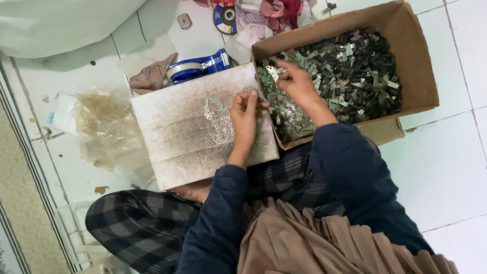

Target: The person is sorting small metal components from a large box, arranging them on a board for inspection or counting, and then placing them into small plastic bags.

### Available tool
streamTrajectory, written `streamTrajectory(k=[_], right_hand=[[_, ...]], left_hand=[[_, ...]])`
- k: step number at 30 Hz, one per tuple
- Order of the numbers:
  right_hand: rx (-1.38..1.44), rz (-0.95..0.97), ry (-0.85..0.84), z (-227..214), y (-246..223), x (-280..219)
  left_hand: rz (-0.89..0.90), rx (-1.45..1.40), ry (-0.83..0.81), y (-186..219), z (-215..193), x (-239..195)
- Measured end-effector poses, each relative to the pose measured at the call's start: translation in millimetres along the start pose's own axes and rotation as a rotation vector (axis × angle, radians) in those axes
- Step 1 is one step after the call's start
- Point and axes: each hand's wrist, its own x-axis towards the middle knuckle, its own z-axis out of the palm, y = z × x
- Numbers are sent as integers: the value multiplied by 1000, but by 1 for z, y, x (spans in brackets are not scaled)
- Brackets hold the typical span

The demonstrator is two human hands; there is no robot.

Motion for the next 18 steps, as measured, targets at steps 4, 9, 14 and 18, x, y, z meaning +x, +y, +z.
streamTrajectory(k=[4, 9, 14, 18], right_hand=[[238, -16, -48, 3, -43, -33], [320, -32, -107, 38, -76, -66], [206, -73, -74, 101, -67, -79], [190, -144, -130, 115, -62, -74]], left_hand=[[28, 219, 47, 31, -36, -21], [-13, 596, 106, 51, -98, -32], [-12, 760, 163, 59, -126, -25], [178, 925, 131, 72, -117, -23]])
